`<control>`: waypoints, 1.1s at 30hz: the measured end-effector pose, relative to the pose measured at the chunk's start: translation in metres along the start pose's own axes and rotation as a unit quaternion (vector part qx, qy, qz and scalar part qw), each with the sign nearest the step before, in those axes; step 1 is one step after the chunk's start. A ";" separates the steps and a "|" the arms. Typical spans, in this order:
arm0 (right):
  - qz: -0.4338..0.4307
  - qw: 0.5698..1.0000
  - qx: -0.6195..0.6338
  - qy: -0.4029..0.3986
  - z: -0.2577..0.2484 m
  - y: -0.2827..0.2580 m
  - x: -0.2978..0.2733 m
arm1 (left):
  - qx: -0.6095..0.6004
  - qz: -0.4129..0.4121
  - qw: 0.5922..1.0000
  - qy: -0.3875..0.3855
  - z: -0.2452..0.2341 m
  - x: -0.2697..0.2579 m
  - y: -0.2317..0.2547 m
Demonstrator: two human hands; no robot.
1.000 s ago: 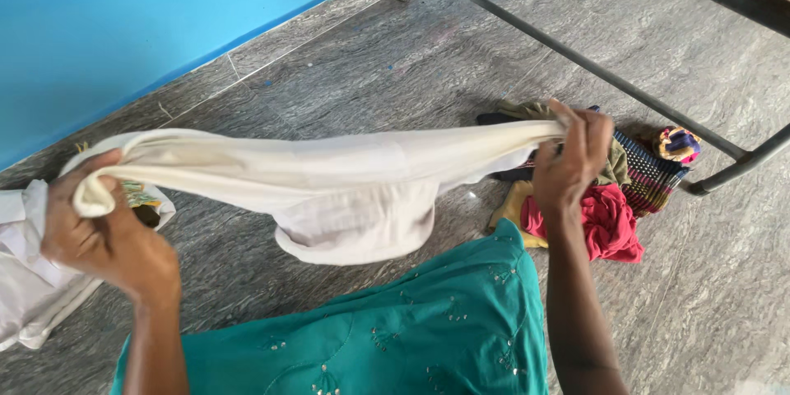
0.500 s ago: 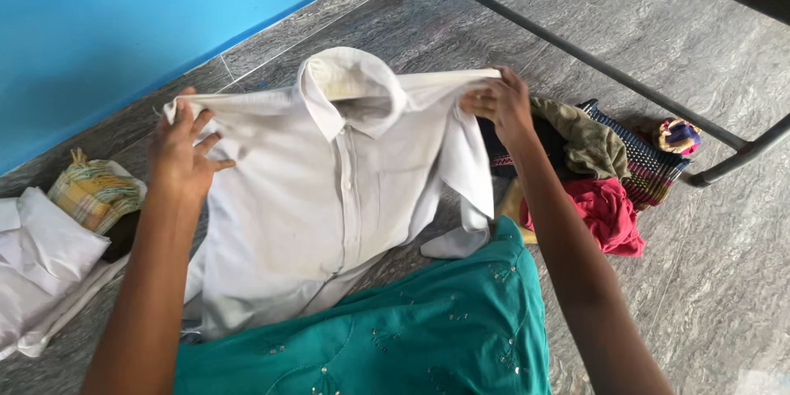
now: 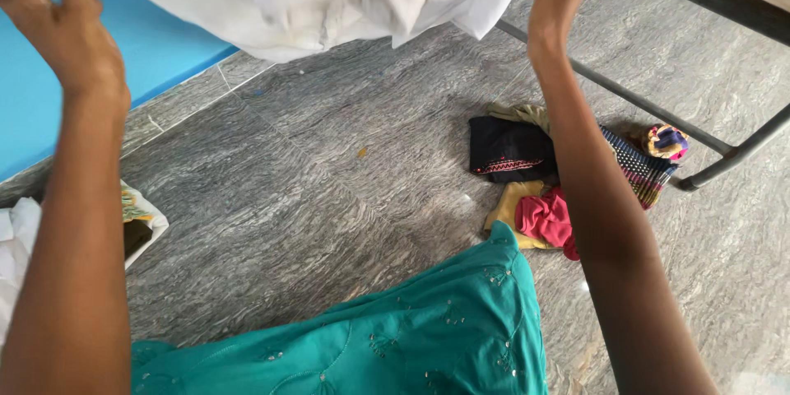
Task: The person sits on the floor and folds a white long-sleeved shirt. They first button the shirt, then fold the sleeves and body, and finally place the folded shirt into a basket.
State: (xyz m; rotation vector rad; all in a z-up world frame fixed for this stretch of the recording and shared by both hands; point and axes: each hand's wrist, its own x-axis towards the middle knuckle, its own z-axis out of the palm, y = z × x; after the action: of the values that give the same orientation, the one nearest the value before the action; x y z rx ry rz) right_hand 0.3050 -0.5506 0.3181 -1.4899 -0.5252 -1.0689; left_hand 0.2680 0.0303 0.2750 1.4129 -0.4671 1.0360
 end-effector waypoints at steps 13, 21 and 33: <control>0.262 0.902 -0.330 -0.095 -0.076 0.130 -0.357 | 0.404 -0.064 0.852 -0.327 -0.065 -0.297 -0.098; 0.292 0.804 -0.459 -0.240 -0.069 0.138 -0.437 | 0.472 -0.345 0.658 -0.474 -0.066 -0.388 -0.132; 0.320 0.786 -0.473 -0.236 -0.063 0.135 -0.435 | 0.490 -0.280 0.737 -0.373 -0.050 -0.416 -0.140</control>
State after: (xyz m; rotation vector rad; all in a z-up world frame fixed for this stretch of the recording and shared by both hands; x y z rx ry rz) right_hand 0.1857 -0.5350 -0.1260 -2.6034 0.2919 -0.3553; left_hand 0.1525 -0.0279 -0.1471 2.7294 0.0370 0.0817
